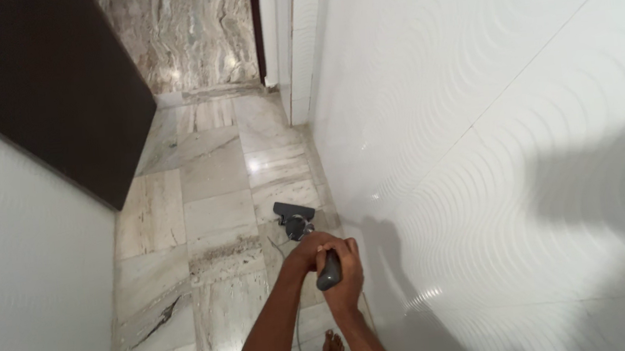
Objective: The person vacuums a tiled hallway floor using a handheld vacuum cleaner, moving back and forth along the length of the corridor. They then proceed into an adjacent room with a glass table and continue vacuuming the floor around the table and scattered items.
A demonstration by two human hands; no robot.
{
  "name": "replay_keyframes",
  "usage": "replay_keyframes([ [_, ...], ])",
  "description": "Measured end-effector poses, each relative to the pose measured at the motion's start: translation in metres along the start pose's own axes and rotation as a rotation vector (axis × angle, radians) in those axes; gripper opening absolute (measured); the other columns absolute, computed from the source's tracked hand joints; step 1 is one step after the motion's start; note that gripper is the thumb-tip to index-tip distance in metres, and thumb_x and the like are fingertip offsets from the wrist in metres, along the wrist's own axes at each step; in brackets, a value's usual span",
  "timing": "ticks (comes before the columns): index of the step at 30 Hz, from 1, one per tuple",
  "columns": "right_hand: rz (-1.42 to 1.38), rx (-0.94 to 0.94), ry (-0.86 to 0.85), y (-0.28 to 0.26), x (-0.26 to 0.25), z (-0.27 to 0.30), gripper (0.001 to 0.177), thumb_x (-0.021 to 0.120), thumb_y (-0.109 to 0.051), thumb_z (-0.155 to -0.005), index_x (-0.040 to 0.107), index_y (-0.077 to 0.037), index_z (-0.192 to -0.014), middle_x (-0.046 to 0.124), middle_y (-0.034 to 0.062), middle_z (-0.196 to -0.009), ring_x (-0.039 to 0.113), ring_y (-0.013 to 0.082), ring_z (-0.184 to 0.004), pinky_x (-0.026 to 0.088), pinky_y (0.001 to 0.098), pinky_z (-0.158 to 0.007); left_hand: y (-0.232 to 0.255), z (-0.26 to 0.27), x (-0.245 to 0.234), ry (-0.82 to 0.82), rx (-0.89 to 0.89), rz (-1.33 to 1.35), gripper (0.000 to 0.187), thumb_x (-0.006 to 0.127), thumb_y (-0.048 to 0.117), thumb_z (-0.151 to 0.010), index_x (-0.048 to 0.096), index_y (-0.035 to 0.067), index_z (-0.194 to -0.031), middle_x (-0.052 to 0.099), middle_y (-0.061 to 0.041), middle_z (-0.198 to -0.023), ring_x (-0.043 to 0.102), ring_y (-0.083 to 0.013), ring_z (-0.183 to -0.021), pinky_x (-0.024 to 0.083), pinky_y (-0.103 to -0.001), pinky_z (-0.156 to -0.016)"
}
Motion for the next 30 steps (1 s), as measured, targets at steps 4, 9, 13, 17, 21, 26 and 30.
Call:
replay_keyframes([
  [4, -0.043, 0.028, -0.013, 0.002, 0.014, -0.015, 0.012, 0.070, -0.015, -0.091, 0.066, -0.004, -0.091, 0.056, 0.0104, -0.088, 0.062, 0.0276, -0.079, 0.051, 0.0400, -0.071, -0.008, -0.015, -0.019, -0.031, -0.029, -0.165, 0.015, 0.070, 0.009, -0.083, 0.075, 0.008, -0.097, 0.076, -0.009, -0.097, 0.067, -0.0190, -0.081, 0.053, -0.035, -0.075],
  [9, 0.004, -0.004, -0.050, 0.008, 0.030, -0.026, 0.016, 0.072, -0.017, -0.092, 0.065, -0.003, -0.090, 0.052, 0.0109, -0.085, 0.057, 0.0278, -0.082, 0.048, 0.0425, -0.071, -0.043, -0.035, -0.024, 0.015, -0.178, 0.297, 0.009, 0.065, 0.010, -0.092, 0.071, 0.003, -0.093, 0.072, -0.009, -0.096, 0.063, -0.0182, -0.079, 0.055, -0.035, -0.072],
  [13, -0.041, -0.050, -0.060, 0.006, 0.045, -0.028, 0.014, 0.072, -0.015, -0.091, 0.067, -0.003, -0.089, 0.053, 0.0103, -0.086, 0.057, 0.0280, -0.084, 0.047, 0.0423, -0.072, -0.041, -0.020, -0.038, 0.065, -0.228, 0.249, 0.007, 0.066, 0.010, -0.090, 0.070, 0.005, -0.091, 0.072, -0.006, -0.097, 0.065, -0.0165, -0.081, 0.055, -0.034, -0.071],
  [17, 0.020, -0.069, -0.062, 0.009, 0.062, -0.042, 0.016, 0.073, -0.017, -0.091, 0.067, -0.003, -0.088, 0.053, 0.0103, -0.087, 0.057, 0.0286, -0.084, 0.047, 0.0415, -0.072, -0.029, -0.026, -0.056, 0.081, -0.124, 0.032, 0.008, 0.065, 0.008, -0.086, 0.071, 0.005, -0.092, 0.071, -0.006, -0.097, 0.065, -0.0168, -0.083, 0.055, -0.031, -0.073],
  [21, 0.006, -0.106, -0.022, 0.012, 0.086, -0.059, 0.016, 0.074, -0.016, -0.090, 0.065, -0.002, -0.088, 0.055, 0.0119, -0.091, 0.058, 0.0299, -0.090, 0.047, 0.0402, -0.076, -0.048, -0.045, -0.076, 0.101, -0.013, 0.016, 0.012, 0.067, 0.009, -0.084, 0.070, 0.005, -0.095, 0.074, -0.009, -0.096, 0.068, -0.0194, -0.086, 0.055, -0.032, -0.076],
  [26, -0.030, -0.070, -0.031, 0.008, 0.117, -0.090, 0.016, 0.079, -0.015, -0.085, 0.069, -0.003, -0.087, 0.061, 0.0120, -0.087, 0.063, 0.0290, -0.086, 0.049, 0.0394, -0.075, -0.061, -0.072, -0.106, 0.261, 0.225, -0.073, 0.022, 0.069, 0.012, -0.081, 0.069, 0.005, -0.102, 0.071, -0.010, -0.103, 0.067, -0.0267, -0.093, 0.054, -0.037, -0.081],
  [30, -0.157, -0.078, -0.048, 0.009, 0.134, -0.111, 0.017, 0.084, -0.007, -0.075, 0.073, -0.003, -0.088, 0.070, 0.0127, -0.090, 0.071, 0.0276, -0.085, 0.053, 0.0375, -0.075, -0.053, -0.073, -0.120, 0.477, 0.391, 0.017, 0.021, 0.067, 0.017, -0.083, 0.065, 0.006, -0.100, 0.070, -0.010, -0.095, 0.069, -0.0304, -0.089, 0.054, -0.039, -0.078],
])
Point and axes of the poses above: each hand's wrist, its own z-axis away from the middle knuckle, its own x-axis out of the palm, y = z × x, the point moved 2 cm from there along -z, towards the middle knuckle
